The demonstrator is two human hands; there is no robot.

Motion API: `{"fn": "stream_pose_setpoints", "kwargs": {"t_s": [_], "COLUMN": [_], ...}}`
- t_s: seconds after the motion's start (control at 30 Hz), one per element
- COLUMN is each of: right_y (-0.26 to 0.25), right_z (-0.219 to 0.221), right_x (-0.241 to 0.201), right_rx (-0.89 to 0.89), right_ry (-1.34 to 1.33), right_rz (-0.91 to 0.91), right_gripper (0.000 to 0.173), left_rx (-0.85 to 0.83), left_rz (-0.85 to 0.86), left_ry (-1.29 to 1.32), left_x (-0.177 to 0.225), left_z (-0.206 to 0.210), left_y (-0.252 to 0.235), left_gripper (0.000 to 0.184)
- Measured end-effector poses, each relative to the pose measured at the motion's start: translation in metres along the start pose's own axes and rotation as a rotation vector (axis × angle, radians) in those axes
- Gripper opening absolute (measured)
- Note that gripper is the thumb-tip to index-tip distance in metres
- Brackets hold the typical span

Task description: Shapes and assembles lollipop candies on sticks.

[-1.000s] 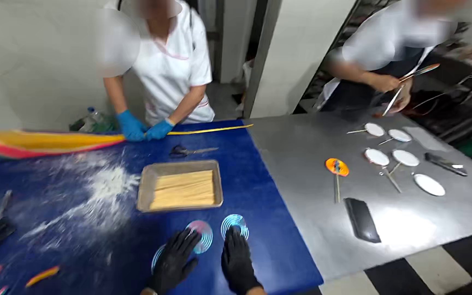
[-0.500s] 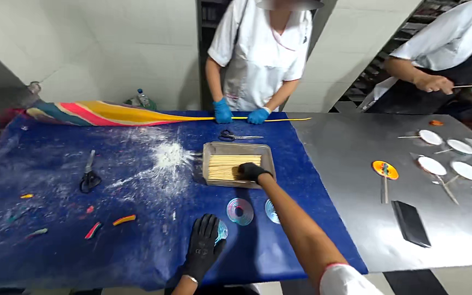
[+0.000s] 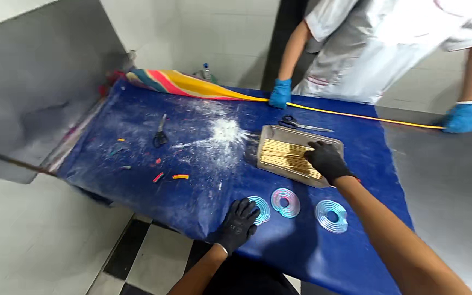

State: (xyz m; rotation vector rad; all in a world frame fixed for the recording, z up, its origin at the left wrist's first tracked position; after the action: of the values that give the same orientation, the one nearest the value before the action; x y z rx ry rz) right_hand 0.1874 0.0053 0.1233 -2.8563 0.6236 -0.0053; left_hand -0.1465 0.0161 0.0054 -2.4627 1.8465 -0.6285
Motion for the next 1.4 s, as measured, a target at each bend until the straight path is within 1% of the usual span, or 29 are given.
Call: {"fn": "stream_pose_setpoints", "kwargs": {"t_s": [0.07,0.13,0.17,0.2,0.23,0.27,0.33,0.4,0.47,0.53,0.63,0.73,0.87,0.93,1.0,1.1,1.17,1.2,1.27,1.33,1.4], "right_y": [0.003,0.016,0.029,0.048,0.071,0.098,0.157,0.208,0.239,0.253,0.246,0.242,0.241,0.24,0.239,0.237,0.233,0.227,0.201,0.173,0.152], "right_z": [-0.023,-0.065,-0.082,-0.09,-0.085,-0.069,-0.012,0.034,0.061,0.077,0.086,0.096,0.097,0.098,0.1,0.102,0.095,0.087,0.067,0.066,0.084], "right_x": [-0.002,-0.012,-0.019,-0.029,-0.044,-0.064,-0.11,-0.153,-0.177,-0.191,-0.201,-0.204,-0.202,-0.202,-0.204,-0.204,-0.205,-0.205,-0.201,-0.195,-0.196], "right_rx": [0.122,0.341,0.453,0.528,0.55,0.516,0.32,0.206,0.147,0.115,0.082,0.013,0.036,-0.018,-0.08,-0.207,-0.239,-0.173,0.058,0.173,0.18], "right_ry": [-0.024,-0.073,-0.102,-0.14,-0.183,-0.243,-0.36,-0.448,-0.486,-0.486,-0.422,-0.36,-0.348,-0.347,-0.337,-0.297,-0.254,-0.244,-0.28,-0.327,-0.383], "right_rz": [-0.006,0.0,0.034,0.087,0.14,0.185,0.231,0.238,0.268,0.305,0.306,0.302,0.298,0.313,0.342,0.366,0.343,0.3,0.171,-0.004,-0.189], "right_gripper": [0.019,0.027,0.032,0.036,0.039,0.042,0.052,0.055,0.052,0.048,0.046,0.046,0.046,0.046,0.047,0.049,0.048,0.046,0.04,0.05,0.06], "left_rx": [-0.037,-0.044,-0.024,-0.007,-0.01,-0.013,0.028,0.175,0.323,0.365,0.378,0.347,0.317,0.29,0.269,0.149,0.083,0.048,-0.024,-0.08,-0.09], "left_rz": [-0.011,-0.013,-0.004,0.005,0.007,0.002,-0.031,-0.112,-0.247,-0.381,-0.477,-0.494,-0.498,-0.506,-0.534,-0.598,-0.614,-0.624,-0.64,-0.644,-0.639], "left_ry": [-0.004,0.008,0.014,0.015,0.015,0.02,0.068,0.135,0.151,0.122,0.1,0.07,0.039,0.023,-0.018,-0.029,-0.057,-0.07,-0.098,-0.102,-0.124], "left_x": [0.001,0.0,-0.003,-0.005,-0.007,-0.008,-0.009,-0.015,-0.027,-0.041,-0.047,-0.045,-0.048,-0.049,-0.053,-0.06,-0.063,-0.065,-0.068,-0.065,-0.062], "left_z": [-0.004,-0.005,-0.005,-0.003,-0.001,0.001,0.002,-0.009,-0.021,-0.021,-0.017,-0.016,-0.012,-0.01,-0.005,0.008,0.01,0.008,0.003,-0.001,-0.005], "left_y": [-0.004,-0.004,-0.005,-0.006,-0.006,-0.007,-0.006,-0.001,0.006,0.011,0.007,0.0,-0.014,-0.023,-0.031,-0.038,-0.04,-0.043,-0.051,-0.057,-0.059], "left_gripper": [0.049,0.05,0.049,0.047,0.045,0.043,0.043,0.05,0.061,0.067,0.073,0.079,0.083,0.086,0.094,0.106,0.112,0.117,0.125,0.124,0.123]}}
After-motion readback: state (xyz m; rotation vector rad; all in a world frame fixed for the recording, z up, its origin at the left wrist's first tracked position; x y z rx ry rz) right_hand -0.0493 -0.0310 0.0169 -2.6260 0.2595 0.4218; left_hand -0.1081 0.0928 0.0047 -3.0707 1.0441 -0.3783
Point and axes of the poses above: each hand's wrist, its own y-axis away from the middle knuckle, its own z-axis out of the palm, x = y × z, the point moved 9 cm from there along -y, towards the middle knuckle, and after that the axes turned 12 degrees about x, right-handed, at the moved point
